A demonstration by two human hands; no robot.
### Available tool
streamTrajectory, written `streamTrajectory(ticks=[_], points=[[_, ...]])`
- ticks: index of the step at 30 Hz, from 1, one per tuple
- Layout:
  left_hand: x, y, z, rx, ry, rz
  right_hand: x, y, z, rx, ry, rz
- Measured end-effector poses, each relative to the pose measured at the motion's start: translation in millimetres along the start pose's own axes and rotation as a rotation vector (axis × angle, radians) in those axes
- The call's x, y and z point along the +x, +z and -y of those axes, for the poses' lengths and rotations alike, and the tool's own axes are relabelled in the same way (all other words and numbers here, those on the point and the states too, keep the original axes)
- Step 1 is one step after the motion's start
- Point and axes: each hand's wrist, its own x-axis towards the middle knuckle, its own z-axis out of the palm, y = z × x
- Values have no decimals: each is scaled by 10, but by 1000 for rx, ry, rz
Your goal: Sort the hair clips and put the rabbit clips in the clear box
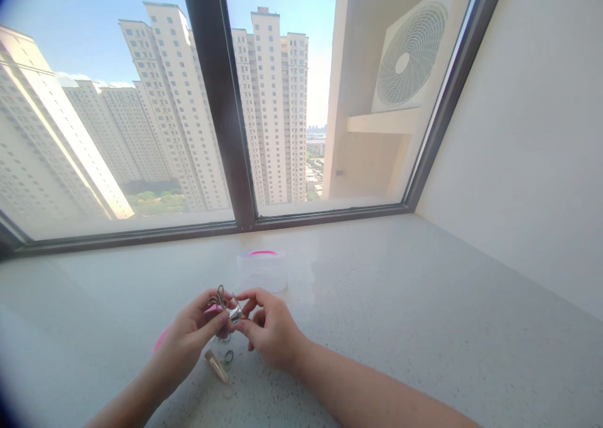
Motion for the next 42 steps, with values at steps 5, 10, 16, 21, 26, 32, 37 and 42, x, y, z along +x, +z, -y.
streamTrajectory(ticks=[5,10,16,21,26,32,37,42], points=[[1,2,0,-14,-33,-3,11,-11,16,19,49,17],[2,-13,39,-21,-40,1,26,-12,16,95,56,-7],[5,-20,49,-40,-32,-4,25,-14,-3,119,61,-11],[18,-25,55,-40,-18,7,21,-19,-3,120,68,3],[12,-23,61,24,-15,3,11,-21,27,100,75,41],[-4,9,31,115,-6,-27,-11,-28,70,45,66,54],[-9,21,30,232,48,-63,-26,-21,107,17,42,57],[-19,27,38,381,128,-108,-28,-8,114,38,39,66]])
